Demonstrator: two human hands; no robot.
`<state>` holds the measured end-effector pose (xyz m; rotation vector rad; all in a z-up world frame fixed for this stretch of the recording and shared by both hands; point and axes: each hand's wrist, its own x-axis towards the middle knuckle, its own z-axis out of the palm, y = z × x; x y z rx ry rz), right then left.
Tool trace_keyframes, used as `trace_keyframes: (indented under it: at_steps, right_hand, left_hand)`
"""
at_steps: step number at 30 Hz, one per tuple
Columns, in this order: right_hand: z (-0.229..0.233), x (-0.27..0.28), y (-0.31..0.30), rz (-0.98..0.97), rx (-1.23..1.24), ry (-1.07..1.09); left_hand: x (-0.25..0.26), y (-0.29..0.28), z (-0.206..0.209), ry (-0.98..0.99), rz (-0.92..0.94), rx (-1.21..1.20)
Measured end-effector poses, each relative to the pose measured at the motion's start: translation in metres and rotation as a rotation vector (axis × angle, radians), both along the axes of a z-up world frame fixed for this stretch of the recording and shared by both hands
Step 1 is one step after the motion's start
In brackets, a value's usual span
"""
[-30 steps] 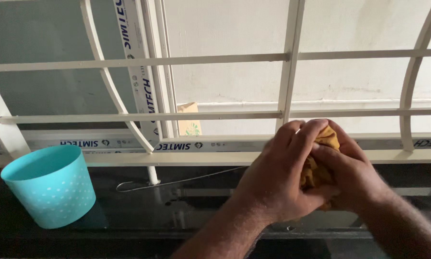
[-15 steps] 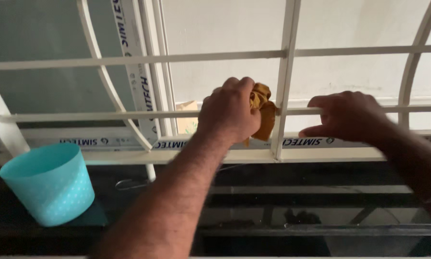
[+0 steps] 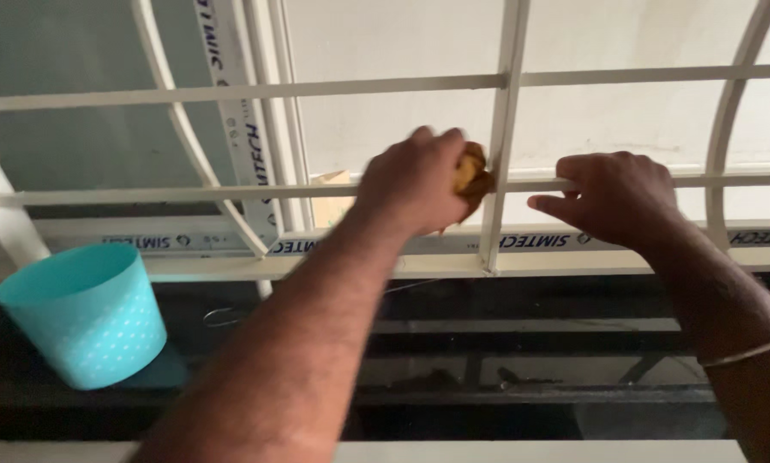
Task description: The person wipes the horizontal bars of a white window grille using a yellow cloth. The person holds the bars with one hand while scrubbing with the other, moving along the length of the bars.
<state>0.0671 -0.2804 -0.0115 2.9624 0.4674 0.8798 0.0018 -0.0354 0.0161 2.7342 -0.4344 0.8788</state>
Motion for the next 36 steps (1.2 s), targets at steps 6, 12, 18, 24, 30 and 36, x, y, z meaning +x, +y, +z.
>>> trace_keyframes:
  at_steps: [6,12,18,24,30,36]
  right_hand:
    - [0.007,-0.005,0.002,0.017,-0.004,0.051]
    - [0.002,-0.007,0.002,0.016,-0.006,-0.013]
    - [0.002,-0.01,0.005,0.004,0.028,-0.056]
    - [0.007,-0.01,0.008,-0.029,0.008,0.035]
    - [0.006,-0.01,0.004,-0.006,-0.013,-0.007]
    - [0.001,-0.006,0.001,0.0,-0.006,-0.039]
  left_hand:
    - [-0.003,0.071,-0.015,-0.164,0.051,-0.021]
    - [-0.029,0.08,-0.015,-0.229,0.183,-0.017]
    - [-0.014,-0.014,0.006,0.056,0.178,0.019]
    - [0.01,-0.014,0.005,0.1,0.06,-0.038]
    - [-0.019,0.043,0.02,0.257,0.162,-0.063]
    - [-0.034,0.075,0.009,0.101,0.348,-0.026]
